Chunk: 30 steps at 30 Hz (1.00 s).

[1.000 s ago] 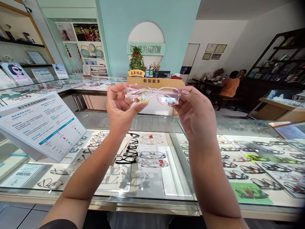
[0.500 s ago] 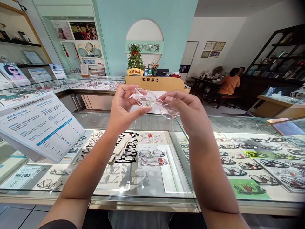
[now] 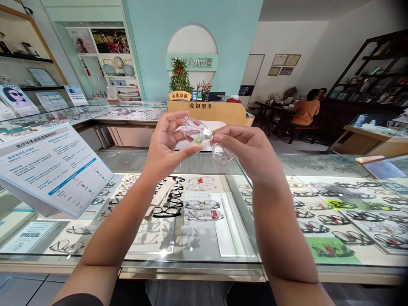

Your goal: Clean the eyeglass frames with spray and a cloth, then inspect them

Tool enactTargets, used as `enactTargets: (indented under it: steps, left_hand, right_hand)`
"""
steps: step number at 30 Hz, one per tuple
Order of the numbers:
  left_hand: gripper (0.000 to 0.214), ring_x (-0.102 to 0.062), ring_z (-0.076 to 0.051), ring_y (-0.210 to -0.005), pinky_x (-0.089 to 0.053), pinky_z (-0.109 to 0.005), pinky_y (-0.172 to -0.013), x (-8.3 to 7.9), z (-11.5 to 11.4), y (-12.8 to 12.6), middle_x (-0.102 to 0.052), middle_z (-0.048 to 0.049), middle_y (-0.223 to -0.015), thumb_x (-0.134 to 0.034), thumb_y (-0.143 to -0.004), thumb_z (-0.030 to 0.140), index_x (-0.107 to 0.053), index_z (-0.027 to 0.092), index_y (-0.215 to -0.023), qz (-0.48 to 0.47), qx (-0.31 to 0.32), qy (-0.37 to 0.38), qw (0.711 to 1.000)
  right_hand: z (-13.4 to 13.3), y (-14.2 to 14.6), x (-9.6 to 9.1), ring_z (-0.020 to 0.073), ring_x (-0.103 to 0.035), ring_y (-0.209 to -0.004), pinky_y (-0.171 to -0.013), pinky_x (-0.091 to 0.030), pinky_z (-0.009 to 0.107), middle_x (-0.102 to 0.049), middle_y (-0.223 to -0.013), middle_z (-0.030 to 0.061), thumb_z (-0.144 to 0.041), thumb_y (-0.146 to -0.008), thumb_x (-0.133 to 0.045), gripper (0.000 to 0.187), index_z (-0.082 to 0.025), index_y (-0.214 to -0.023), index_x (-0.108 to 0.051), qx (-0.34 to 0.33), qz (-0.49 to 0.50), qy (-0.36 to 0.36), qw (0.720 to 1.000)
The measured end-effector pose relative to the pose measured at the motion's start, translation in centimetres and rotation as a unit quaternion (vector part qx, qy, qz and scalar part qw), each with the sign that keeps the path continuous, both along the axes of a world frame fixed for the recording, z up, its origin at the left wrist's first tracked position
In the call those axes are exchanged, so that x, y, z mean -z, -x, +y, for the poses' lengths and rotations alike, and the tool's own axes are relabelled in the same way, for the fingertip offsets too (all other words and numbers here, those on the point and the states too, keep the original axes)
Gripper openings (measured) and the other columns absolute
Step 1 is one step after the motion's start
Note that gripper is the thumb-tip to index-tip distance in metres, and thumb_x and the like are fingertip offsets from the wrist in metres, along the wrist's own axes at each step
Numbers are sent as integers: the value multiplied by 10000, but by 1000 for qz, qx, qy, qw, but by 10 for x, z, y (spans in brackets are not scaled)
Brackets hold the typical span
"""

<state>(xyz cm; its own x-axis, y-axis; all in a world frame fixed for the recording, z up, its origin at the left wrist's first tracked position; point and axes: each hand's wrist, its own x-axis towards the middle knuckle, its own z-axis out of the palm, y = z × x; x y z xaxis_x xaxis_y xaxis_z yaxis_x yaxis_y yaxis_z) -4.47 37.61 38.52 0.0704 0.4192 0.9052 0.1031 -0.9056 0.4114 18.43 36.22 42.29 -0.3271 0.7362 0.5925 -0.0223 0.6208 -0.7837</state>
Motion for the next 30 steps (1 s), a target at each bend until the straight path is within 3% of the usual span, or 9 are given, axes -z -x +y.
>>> enactTargets:
  steps: [5, 10, 16, 19, 22, 26, 28, 30]
  left_hand:
    - [863, -818, -334, -1153, -716, -424, -886, -1, 0, 1, -748, -99, -1247, -1050, -685, 634, -628, 345, -1380, -13, 45, 41, 998]
    - [824, -838, -288, -1041, -715, -391, -862, -2, -2, 1, -760, -79, -1219, -1078, -678, 554, -638, 342, -1342, -13, 81, 78, 994]
    - [789, -834, -266, -1006, -700, -377, -833, 1, 2, 2, -772, -86, -1229, -1038, -737, 580, -639, 346, -1377, 11, 64, 58, 996]
    - [781, -819, -256, -1015, -682, -369, -834, 1, 3, 0, -766, -89, -1243, -1013, -754, 621, -643, 343, -1383, 8, 26, 23, 999]
    - [679, -782, -230, -1047, -648, -341, -855, 0, -3, -6, -754, -71, -1211, -983, -795, 622, -668, 320, -1315, -44, -55, -18, 997]
    - [340, -659, -166, -840, -580, -311, -787, -2, -23, -14, -704, -14, -900, -867, -943, 555, -719, 250, -957, -85, -182, -33, 979]
    - [345, -590, -155, -747, -539, -302, -715, -4, -32, -18, -670, -6, -795, -832, -973, 543, -731, 237, -853, -70, -186, -7, 980]
    - [328, -569, -153, -711, -498, -292, -651, -5, -39, -22, -672, -9, -759, -815, -987, 539, -790, 234, -870, -56, -159, 46, 985]
  right_hand:
    - [3, -2, 0, 159, -647, -771, -656, -476, 308, -815, -872, 21, -411, -892, -857, 172, -263, -805, -870, -8, 0, 7, 1000]
    - [7, -6, -2, 164, -658, -735, -672, -502, 324, -807, -812, 24, -410, -861, -867, 168, -264, -775, -872, -63, -2, 59, 996]
    - [10, -8, -3, 156, -653, -720, -657, -500, 317, -824, -836, 28, -418, -820, -905, 168, -266, -755, -875, -94, -3, 84, 992]
    - [10, -7, 0, 154, -643, -726, -644, -487, 314, -810, -838, 24, -459, -867, -900, 206, -265, -800, -881, -59, -2, 47, 997]
    - [8, -3, 3, 162, -655, -765, -647, -495, 316, -818, -900, 26, -468, -915, -874, 210, -268, -850, -883, -11, 0, -9, 1000]
    - [5, 4, 5, 206, -730, -930, -781, -561, 360, -835, -988, 33, -414, -954, -846, 161, -278, -872, -871, 53, 12, -111, 992]
    - [3, 9, 6, 228, -750, -1001, -881, -576, 400, -833, -1001, 37, -386, -970, -836, 144, -281, -876, -862, 98, 14, -162, 982]
    - [1, 13, 8, 242, -753, -1028, -953, -574, 434, -831, -1023, 45, -370, -984, -827, 134, -284, -884, -853, 133, 14, -205, 970]
